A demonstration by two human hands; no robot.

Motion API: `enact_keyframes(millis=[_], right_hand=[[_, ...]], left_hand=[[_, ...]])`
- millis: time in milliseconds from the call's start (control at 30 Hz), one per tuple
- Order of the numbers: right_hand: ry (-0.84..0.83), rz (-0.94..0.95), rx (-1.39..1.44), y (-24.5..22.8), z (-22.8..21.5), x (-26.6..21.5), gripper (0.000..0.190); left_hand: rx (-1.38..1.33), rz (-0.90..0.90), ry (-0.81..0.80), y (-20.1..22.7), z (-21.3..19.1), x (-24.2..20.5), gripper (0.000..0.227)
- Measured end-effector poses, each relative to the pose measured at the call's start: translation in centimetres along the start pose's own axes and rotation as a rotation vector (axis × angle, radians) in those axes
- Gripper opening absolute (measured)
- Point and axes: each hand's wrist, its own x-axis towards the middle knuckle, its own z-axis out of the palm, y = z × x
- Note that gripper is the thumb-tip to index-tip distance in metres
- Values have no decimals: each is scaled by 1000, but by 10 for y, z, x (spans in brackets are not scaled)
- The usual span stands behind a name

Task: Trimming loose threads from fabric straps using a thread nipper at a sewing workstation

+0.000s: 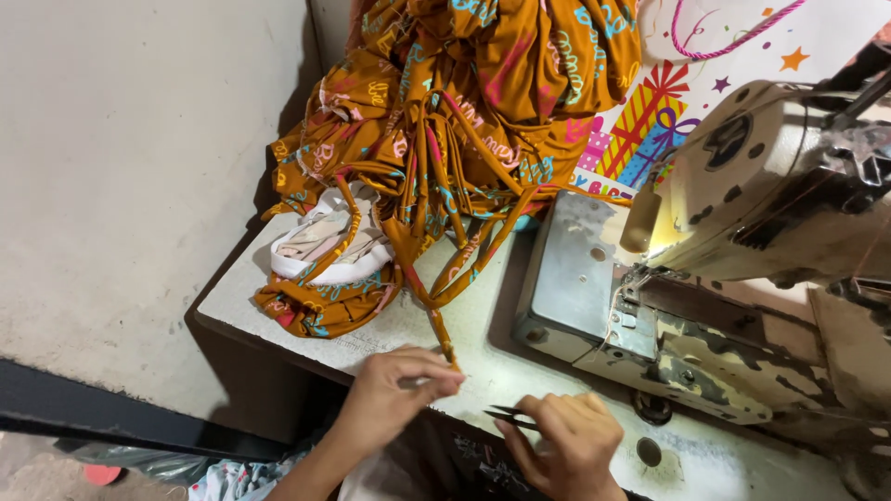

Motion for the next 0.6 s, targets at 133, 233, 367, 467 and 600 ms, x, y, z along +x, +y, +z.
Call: enact_keyframes(millis=[133, 233, 367, 467, 600], right_hand=[[29, 179, 64, 13, -2, -19, 26], [2, 279, -17, 17, -3, -28, 28], [-77, 365, -53, 15, 3, -32, 26], [-93, 411, -23, 8, 6, -32, 26], [-131, 424, 74, 4, 6, -33, 26]], left_hand=[[-241, -183, 112, -32, -13, -14, 29], [-187, -310, 54, -44, -27, -35, 47], [-502, -752, 94, -55, -27, -57, 48], [-648, -946, -33, -41, -11, -56, 41], [-656, -614, -78, 8, 13, -21, 24]])
